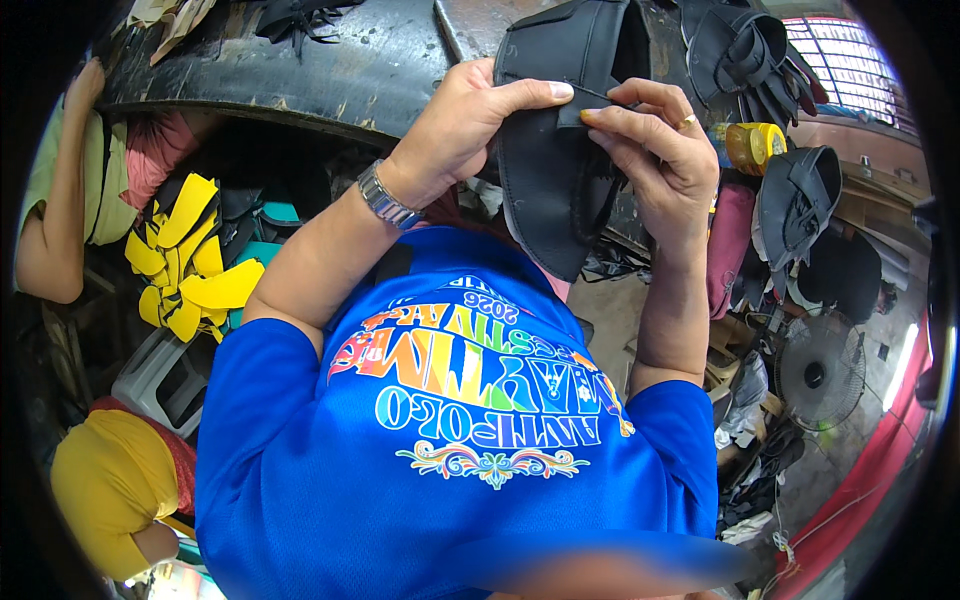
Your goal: The person holds a black sandal and repeatedly presses, pulls, and rubs the strap and sole edges with both hands. They turn the sandal over to inspect the underside, then place it on the table and pick up another sandal to perform similar manipulations. The person continues to handle the sandals, focusing on the strap and sole areas.
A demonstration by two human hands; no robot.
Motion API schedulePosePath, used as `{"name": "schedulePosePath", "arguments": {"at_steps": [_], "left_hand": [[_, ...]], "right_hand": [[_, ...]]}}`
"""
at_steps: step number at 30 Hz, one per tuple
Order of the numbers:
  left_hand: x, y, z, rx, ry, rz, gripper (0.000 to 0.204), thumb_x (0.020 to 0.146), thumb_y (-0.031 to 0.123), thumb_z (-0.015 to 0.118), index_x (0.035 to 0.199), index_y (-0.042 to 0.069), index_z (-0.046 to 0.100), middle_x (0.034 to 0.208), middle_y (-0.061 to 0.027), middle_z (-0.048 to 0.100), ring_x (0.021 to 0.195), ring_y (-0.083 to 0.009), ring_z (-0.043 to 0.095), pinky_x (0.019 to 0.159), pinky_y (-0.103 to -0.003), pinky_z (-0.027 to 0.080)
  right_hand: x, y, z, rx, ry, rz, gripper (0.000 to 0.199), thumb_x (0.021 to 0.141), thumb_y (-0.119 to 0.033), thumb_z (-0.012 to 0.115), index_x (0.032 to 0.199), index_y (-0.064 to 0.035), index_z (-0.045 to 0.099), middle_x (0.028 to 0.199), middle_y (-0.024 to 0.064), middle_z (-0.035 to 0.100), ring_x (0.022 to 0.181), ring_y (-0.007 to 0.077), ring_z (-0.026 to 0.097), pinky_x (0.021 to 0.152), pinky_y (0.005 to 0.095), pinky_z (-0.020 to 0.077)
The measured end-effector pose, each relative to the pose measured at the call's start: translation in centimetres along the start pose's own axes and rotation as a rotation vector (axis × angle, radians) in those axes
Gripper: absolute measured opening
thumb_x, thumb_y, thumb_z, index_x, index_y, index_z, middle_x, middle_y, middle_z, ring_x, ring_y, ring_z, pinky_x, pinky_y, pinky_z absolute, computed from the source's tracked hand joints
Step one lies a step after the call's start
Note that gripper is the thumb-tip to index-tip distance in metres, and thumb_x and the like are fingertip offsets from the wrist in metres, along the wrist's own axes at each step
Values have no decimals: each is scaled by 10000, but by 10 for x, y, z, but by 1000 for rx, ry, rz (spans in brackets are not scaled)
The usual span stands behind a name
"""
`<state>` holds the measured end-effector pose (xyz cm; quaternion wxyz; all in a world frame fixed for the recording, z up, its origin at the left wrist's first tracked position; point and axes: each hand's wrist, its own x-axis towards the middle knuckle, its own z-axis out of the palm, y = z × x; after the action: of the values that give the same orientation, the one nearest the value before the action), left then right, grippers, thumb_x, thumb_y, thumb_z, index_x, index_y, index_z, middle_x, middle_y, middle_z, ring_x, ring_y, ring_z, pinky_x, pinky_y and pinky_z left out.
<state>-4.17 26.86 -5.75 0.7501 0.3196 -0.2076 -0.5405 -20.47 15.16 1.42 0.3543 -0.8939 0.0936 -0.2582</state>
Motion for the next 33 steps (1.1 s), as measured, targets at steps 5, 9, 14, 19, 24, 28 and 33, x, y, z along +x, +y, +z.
{"name": "schedulePosePath", "arguments": {"at_steps": [5,9,14,19,24,28,33], "left_hand": [[1,1,-1,25,-11,-29,270,884,95,726,1104,-37,644,1007,-124,722,863,-174,730,788,-276,606],[1,1,-1,-21,3,-9,236,858,69,737,1041,-63,666,954,-143,729,819,-189,735,745,-272,609],[1,3,-2,-12,22,-28,245,851,72,742,1040,-62,663,950,-144,728,809,-191,736,731,-275,611],[2,3,-5,-1,48,-33,264,851,77,743,1054,-62,649,945,-146,723,808,-201,736,724,-280,615],[1,4,-11,36,73,-65,273,866,79,732,1079,-62,636,974,-137,717,819,-196,731,734,-287,614],[-2,3,-13,7,59,-54,299,880,93,727,1115,-62,626,1010,-136,711,860,-185,723,761,-287,610],[-8,6,-14,-14,46,-63,311,921,129,701,1163,-49,621,1060,-128,704,923,-173,711,799,-281,601]], "right_hand": [[1,8,7,191,87,120,149,818,-25,749,965,-37,773,943,59,656,962,154,609,836,268,474],[1,12,9,239,77,111,172,813,-3,746,977,-45,776,952,49,635,932,148,603,818,261,474],[-1,13,4,62,-21,-33,253,805,42,727,1002,-104,789,1036,57,590,871,147,599,773,254,483],[-2,17,3,-279,-19,-248,411,706,37,737,1035,-205,791,1084,90,590,868,220,621,745,296,518],[-8,19,12,-455,-2,-320,491,666,25,746,1081,-237,771,1099,93,604,889,236,620,747,336,537],[-12,19,20,-481,33,-344,547,645,21,737,1119,-250,752,1094,84,602,856,237,603,708,339,520],[-20,8,27,-542,45,-258,560,647,53,715,1129,-229,760,1132,91,604,904,235,601,788,337,514]]}}
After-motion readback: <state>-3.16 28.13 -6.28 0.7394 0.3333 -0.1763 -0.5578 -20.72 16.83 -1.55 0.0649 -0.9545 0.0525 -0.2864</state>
